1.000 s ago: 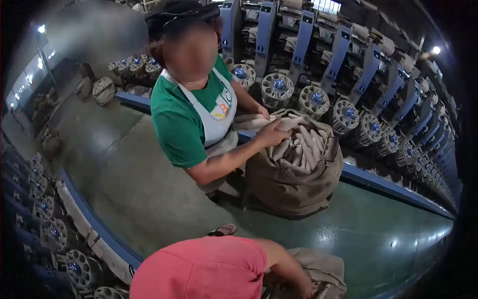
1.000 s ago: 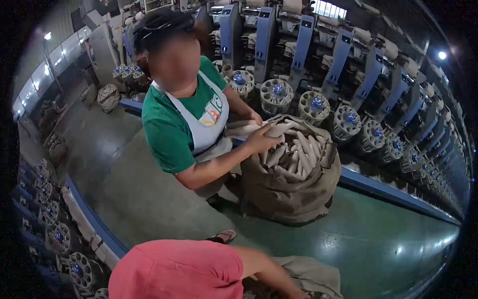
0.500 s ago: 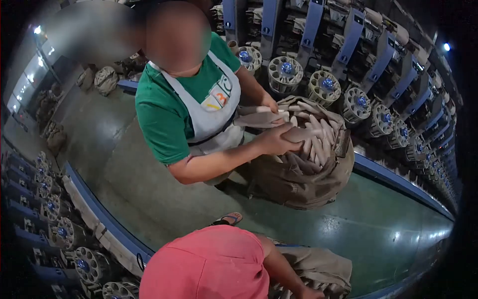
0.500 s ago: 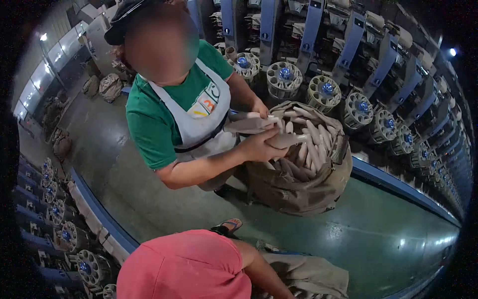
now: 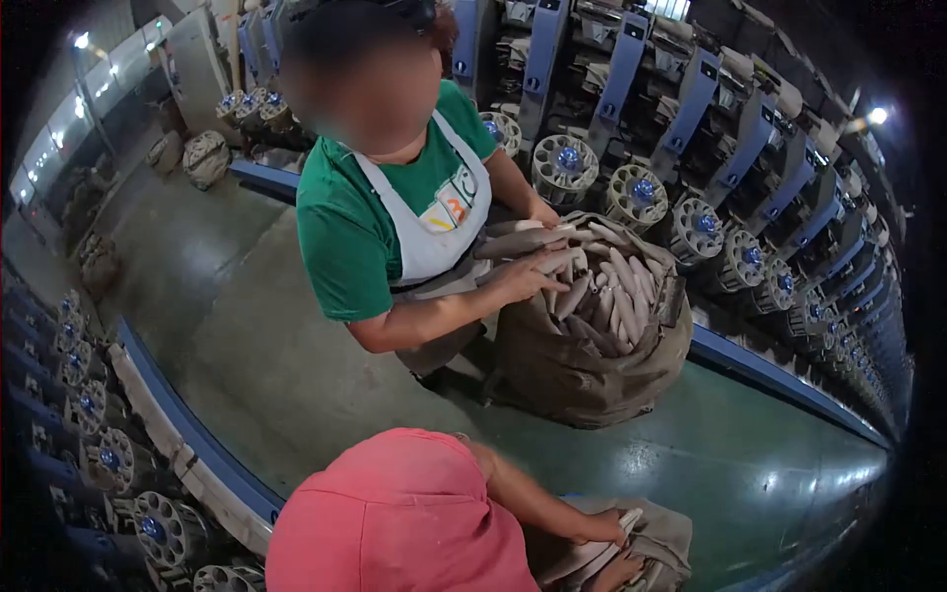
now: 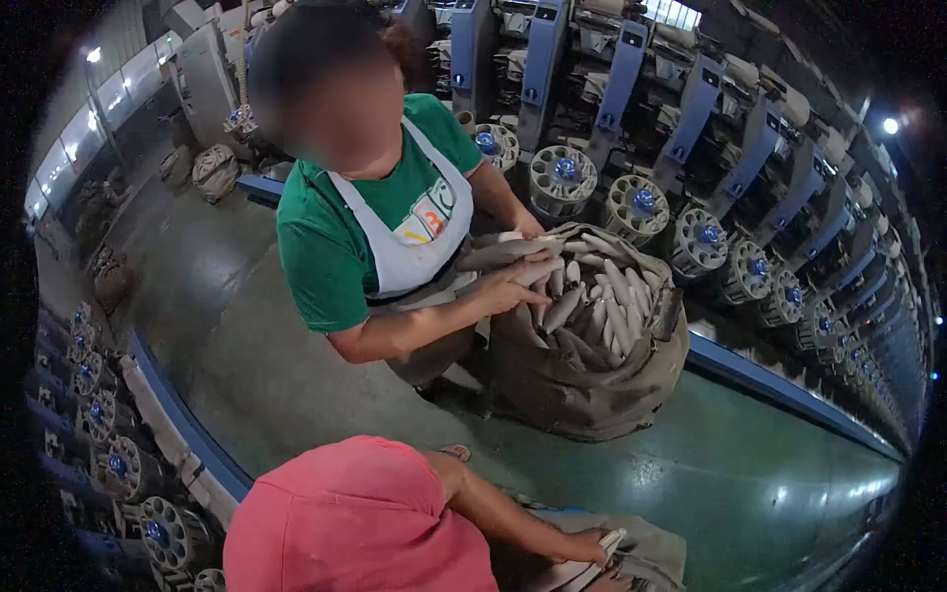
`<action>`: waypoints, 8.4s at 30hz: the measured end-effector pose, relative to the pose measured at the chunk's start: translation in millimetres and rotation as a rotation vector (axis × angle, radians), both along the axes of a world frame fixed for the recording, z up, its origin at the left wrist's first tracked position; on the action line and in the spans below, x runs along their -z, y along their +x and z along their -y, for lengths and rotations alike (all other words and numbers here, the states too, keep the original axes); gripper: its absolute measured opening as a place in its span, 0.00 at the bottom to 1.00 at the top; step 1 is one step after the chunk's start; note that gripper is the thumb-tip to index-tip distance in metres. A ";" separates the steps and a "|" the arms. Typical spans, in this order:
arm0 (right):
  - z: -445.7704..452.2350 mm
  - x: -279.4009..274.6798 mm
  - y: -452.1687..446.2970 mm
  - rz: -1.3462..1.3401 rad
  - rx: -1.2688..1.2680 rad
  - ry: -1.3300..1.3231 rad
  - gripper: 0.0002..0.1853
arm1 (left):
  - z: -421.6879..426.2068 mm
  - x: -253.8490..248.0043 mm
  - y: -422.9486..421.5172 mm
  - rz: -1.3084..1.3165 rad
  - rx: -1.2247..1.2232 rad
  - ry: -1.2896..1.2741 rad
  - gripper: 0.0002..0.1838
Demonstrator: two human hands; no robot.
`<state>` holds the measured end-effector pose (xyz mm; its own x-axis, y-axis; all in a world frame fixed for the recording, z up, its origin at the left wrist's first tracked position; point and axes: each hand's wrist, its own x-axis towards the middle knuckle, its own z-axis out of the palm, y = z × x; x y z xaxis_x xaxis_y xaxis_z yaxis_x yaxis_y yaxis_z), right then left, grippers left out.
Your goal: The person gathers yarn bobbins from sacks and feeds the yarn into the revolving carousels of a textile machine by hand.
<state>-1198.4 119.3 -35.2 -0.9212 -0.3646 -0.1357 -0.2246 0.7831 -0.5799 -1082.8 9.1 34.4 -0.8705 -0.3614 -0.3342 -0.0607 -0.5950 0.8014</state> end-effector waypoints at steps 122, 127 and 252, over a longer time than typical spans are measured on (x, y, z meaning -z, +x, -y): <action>-55.8 -182.5 491.7 0.081 0.977 0.126 0.28 | -76.2 -64.3 198.5 -0.217 1.884 -0.193 0.27; -60.7 -160.5 625.5 0.130 1.226 0.048 0.28 | -124.2 -36.0 300.1 -0.358 2.055 -0.123 0.22; -260.5 23.8 1088.0 -0.429 1.598 0.128 0.12 | -265.2 30.3 805.6 -0.377 1.640 -0.255 0.13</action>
<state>-110.4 379.8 -59.0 -0.3056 0.9167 0.2575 0.6844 0.3995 -0.6099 -277.2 274.3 4.0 -0.3679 0.9225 -0.1172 -0.2329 0.0306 0.9720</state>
